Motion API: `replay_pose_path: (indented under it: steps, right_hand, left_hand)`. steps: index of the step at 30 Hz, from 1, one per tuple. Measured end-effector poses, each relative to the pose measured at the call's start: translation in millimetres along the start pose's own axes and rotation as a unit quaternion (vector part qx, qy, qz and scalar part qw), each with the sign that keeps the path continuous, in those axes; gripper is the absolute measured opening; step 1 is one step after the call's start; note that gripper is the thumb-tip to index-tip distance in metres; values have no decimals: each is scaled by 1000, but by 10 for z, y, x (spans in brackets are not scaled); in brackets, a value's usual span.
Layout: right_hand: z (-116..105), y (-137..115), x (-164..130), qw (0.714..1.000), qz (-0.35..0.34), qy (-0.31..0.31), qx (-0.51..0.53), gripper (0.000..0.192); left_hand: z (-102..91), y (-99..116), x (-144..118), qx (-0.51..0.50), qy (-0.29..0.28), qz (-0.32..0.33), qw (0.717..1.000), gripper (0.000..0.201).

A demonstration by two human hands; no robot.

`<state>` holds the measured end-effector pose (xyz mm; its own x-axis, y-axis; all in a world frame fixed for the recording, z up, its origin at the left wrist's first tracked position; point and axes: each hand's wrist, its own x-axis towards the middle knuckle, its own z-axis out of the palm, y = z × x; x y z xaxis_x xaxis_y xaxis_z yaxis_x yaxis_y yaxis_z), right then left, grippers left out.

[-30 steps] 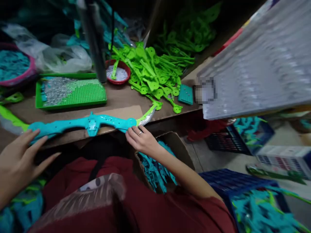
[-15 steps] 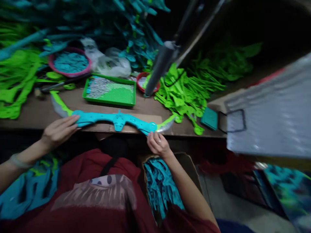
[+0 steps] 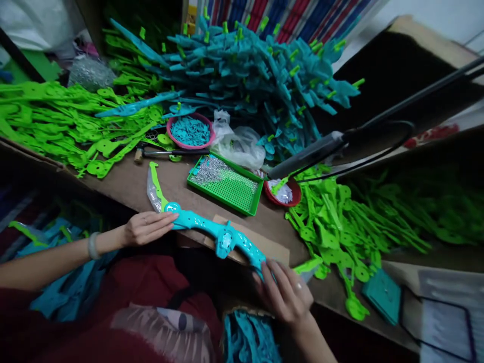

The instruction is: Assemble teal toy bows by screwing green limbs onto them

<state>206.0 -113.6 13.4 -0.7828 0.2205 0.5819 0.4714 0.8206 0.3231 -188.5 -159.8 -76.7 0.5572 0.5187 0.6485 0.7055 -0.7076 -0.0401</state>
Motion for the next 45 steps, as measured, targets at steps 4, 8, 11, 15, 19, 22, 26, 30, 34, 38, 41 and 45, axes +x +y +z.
replay_pose_path:
  steps: [4,8,11,15,19,22,26,30,34,38,41,45]
  right_hand:
    - [759,-10,1454,991,-87,-70,70,22]
    - [1930,-142,2708,964,-165,-204,56,42]
    - [2418,-229,3096,923,-217,-311,63,47]
    - [2285,-189,3026,921,-203,-318,95,51]
    - [1916,-263,2763,933,9,-221,284,51]
    - [1850,-454,2588,883,104,-240,389,50]
    - [1765,-594,2412,835,166,-276,446,50]
    - [1527,-606,2171,843,173,-211,463,49]
    - [1447,-593,2034,832,93,-318,445,48]
    - [1300,-480,1977,828,105,-284,473,47]
    - [1045,-401,1811,843,158,-182,482,50]
    - [872,-418,1608,858,163,-116,473,53]
  left_hand:
    - [-44,128,86,50,-1,-18,999,28]
    - [-2,326,256,111,-99,-87,985,39]
    - [90,434,284,144,-84,-116,979,38]
    - [162,486,222,146,-60,-124,980,41]
    - [137,491,194,115,-52,-142,982,39]
    - [122,477,200,106,-50,-152,981,36]
    - [131,462,204,101,-40,-151,983,36]
    - [125,499,210,66,-53,-154,984,32]
    - [104,566,231,91,-76,-156,981,26]
    - [69,583,257,150,-40,-116,981,32]
    - [36,586,272,162,-45,-96,981,35]
    - [-2,596,297,197,-65,-82,975,35]
